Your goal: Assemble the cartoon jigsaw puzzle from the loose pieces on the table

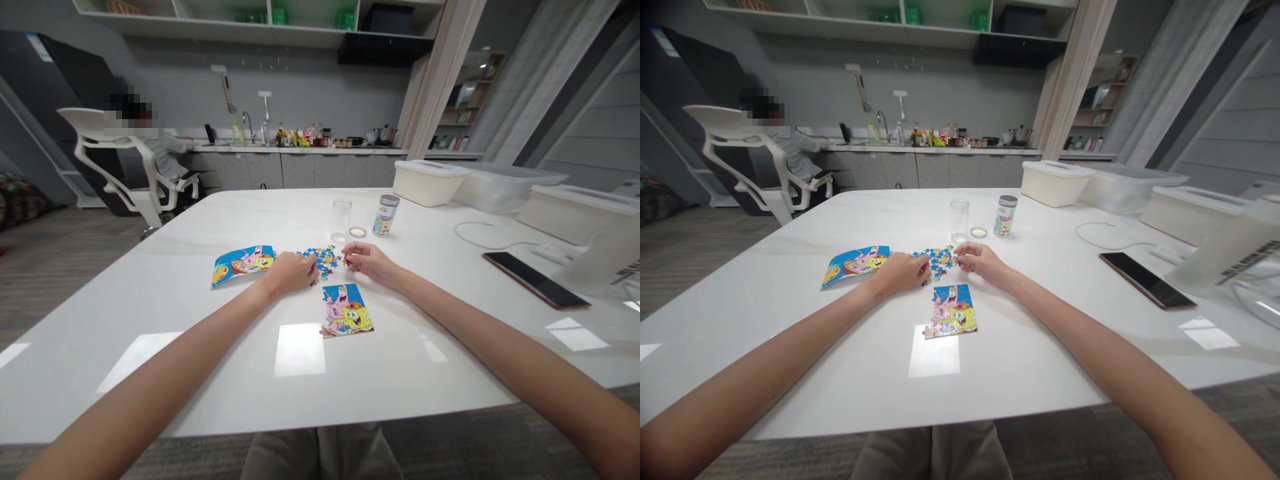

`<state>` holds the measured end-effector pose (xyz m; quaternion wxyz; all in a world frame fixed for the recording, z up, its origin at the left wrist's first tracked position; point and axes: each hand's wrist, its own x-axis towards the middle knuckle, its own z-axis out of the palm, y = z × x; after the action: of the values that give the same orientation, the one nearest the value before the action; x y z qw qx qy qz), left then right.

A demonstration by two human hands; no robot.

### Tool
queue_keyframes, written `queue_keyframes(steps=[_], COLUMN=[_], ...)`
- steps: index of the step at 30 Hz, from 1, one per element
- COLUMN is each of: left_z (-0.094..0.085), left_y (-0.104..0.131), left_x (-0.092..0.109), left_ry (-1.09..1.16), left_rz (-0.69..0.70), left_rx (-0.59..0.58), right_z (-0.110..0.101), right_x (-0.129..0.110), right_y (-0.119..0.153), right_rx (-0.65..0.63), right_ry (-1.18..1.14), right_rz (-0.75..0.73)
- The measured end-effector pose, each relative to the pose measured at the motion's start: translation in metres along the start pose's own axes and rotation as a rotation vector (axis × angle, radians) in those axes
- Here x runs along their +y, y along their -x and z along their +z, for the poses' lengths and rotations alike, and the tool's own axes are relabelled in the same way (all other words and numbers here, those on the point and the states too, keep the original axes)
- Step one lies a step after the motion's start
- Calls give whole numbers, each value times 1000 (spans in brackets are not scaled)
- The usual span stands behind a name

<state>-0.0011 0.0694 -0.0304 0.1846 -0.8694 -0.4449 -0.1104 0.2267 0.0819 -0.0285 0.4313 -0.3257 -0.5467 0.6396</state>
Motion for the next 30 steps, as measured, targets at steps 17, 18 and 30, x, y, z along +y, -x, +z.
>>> queue_keyframes(steps=[17, 18, 30], left_z=[-3, -2, -2], left_y=[0, -1, -1], left_x=[1, 1, 1], left_ry=[29, 30, 48], left_rz=[-3, -1, -2], left_rx=[-16, -16, -8], right_z=[-1, -1, 1], right_x=[0, 0, 0], right_y=[1, 1, 0], right_rx=[-36, -40, -36], right_ry=[17, 23, 79], right_rz=[11, 4, 29])
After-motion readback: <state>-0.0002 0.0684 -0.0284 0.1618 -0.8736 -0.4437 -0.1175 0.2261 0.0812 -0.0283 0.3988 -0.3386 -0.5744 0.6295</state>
